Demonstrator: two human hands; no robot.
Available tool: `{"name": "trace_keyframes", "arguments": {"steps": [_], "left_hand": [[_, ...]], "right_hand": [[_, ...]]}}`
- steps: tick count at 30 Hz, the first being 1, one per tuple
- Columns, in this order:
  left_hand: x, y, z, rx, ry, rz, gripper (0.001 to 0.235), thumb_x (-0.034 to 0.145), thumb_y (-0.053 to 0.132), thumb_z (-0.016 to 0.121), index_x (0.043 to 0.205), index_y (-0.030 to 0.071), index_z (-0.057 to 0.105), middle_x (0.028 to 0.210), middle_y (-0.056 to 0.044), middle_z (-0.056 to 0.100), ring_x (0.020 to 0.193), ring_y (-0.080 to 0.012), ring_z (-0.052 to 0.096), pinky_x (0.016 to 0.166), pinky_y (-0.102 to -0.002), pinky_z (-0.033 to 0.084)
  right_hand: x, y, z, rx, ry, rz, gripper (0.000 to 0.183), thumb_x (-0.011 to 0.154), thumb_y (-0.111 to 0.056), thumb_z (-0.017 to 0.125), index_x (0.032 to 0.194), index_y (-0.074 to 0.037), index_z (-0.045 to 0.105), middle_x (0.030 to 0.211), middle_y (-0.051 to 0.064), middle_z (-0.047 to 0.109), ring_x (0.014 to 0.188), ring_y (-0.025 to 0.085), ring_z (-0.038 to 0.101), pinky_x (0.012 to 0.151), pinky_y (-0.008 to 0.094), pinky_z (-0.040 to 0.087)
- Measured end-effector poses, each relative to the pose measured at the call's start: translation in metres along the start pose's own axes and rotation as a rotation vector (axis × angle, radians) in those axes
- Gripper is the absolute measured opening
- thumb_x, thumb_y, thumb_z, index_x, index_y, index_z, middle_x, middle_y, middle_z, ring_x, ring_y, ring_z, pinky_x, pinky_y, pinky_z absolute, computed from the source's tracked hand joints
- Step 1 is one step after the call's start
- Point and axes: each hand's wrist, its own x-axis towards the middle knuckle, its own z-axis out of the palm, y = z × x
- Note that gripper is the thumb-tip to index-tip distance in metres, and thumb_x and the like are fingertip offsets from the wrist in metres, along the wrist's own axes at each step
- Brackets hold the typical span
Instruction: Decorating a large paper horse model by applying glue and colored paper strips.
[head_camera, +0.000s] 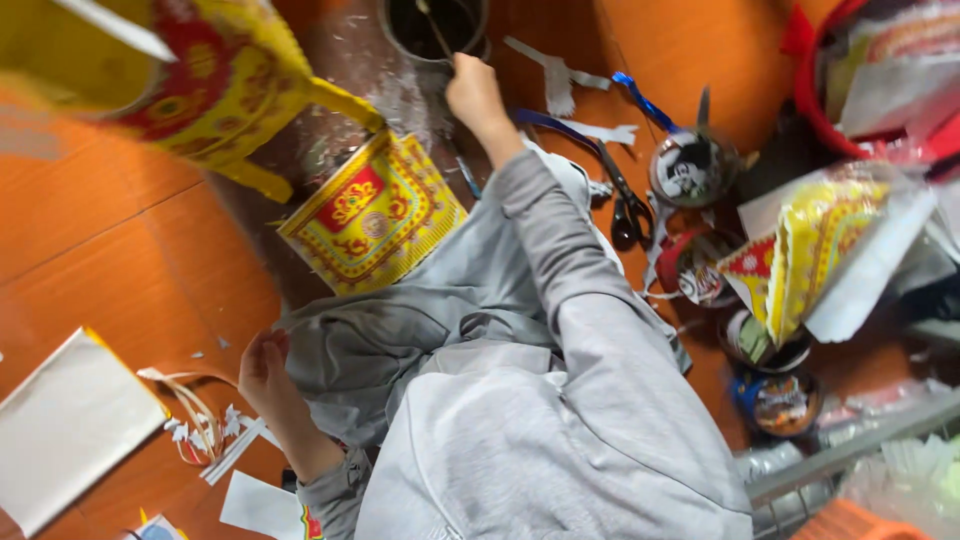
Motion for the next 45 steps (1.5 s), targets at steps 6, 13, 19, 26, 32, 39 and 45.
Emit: {"name": "trace_keyframes", "arguments": {"steps": [6, 13, 19, 26, 32, 39, 45], "left_hand": [[0.007, -0.004, 0.03, 0.08, -0.154, 0.013, 0.021, 0.113, 0.009, 0.058, 0.125, -0.005, 0.067, 0.114, -0.011, 0.071, 0.103, -0.0164, 0.068, 0.096, -0.029, 0.056], [0.004, 0.043, 0.088, 0.266, -0.298, -0.072, 0.025, 0.107, 0.013, 0.059, 0.126, -0.001, 0.067, 0.117, -0.009, 0.071, 0.111, -0.0173, 0.068, 0.097, -0.029, 0.054], [0.004, 0.042, 0.104, 0.383, -0.395, -0.108, 0.026, 0.108, 0.015, 0.059, 0.126, 0.0, 0.067, 0.116, -0.007, 0.072, 0.111, -0.0147, 0.066, 0.095, -0.026, 0.05], [0.005, 0.02, 0.104, 0.314, -0.473, -0.111, 0.03, 0.108, 0.017, 0.059, 0.131, -0.003, 0.064, 0.116, -0.007, 0.07, 0.11, -0.0126, 0.064, 0.096, -0.025, 0.049], [0.004, 0.021, 0.112, 0.356, -0.501, -0.097, 0.029, 0.109, 0.015, 0.059, 0.13, -0.003, 0.065, 0.114, -0.005, 0.069, 0.106, -0.0103, 0.063, 0.093, -0.023, 0.049], [-0.001, 0.031, 0.116, 0.352, -0.51, -0.095, 0.029, 0.108, 0.015, 0.059, 0.13, -0.003, 0.064, 0.115, -0.005, 0.07, 0.108, -0.0108, 0.063, 0.095, -0.024, 0.049], [-0.004, 0.034, 0.118, 0.36, -0.514, -0.096, 0.031, 0.108, 0.018, 0.06, 0.13, -0.002, 0.065, 0.117, -0.005, 0.07, 0.11, -0.0119, 0.064, 0.096, -0.025, 0.049]], "right_hand": [[-0.022, 0.01, 0.02, 0.301, 0.034, 0.026, 0.042, 0.092, -0.012, 0.06, 0.131, 0.004, 0.059, 0.119, 0.031, 0.066, 0.115, 0.045, 0.064, 0.094, 0.049, 0.053], [-0.062, 0.079, -0.042, 0.641, 0.067, 0.367, 0.037, 0.104, -0.023, 0.059, 0.136, -0.004, 0.064, 0.119, 0.01, 0.074, 0.101, 0.018, 0.072, 0.079, 0.031, 0.058], [-0.089, 0.154, -0.127, 0.607, 0.202, 0.485, 0.02, 0.094, -0.022, 0.073, 0.102, -0.004, 0.074, 0.084, 0.001, 0.072, 0.066, 0.008, 0.067, 0.054, 0.023, 0.052], [-0.14, 0.221, -0.161, 0.559, 0.328, 0.729, 0.038, 0.109, -0.029, 0.062, 0.086, 0.001, 0.066, 0.063, 0.007, 0.061, 0.044, 0.008, 0.047, 0.041, 0.023, 0.034], [-0.161, 0.251, -0.125, 0.296, 0.33, 0.38, 0.024, 0.103, -0.003, 0.053, 0.123, -0.002, 0.067, 0.09, 0.008, 0.073, 0.074, 0.016, 0.067, 0.068, 0.028, 0.056], [-0.15, 0.165, -0.138, -0.06, 0.283, 0.215, 0.041, 0.075, 0.006, 0.08, 0.112, -0.003, 0.068, 0.11, 0.015, 0.057, 0.101, 0.032, 0.061, 0.089, 0.039, 0.053], [-0.155, 0.176, -0.134, -0.169, 0.258, 0.222, 0.024, 0.075, 0.005, 0.079, 0.094, -0.002, 0.067, 0.103, 0.015, 0.059, 0.101, 0.038, 0.058, 0.09, 0.044, 0.048]]}}
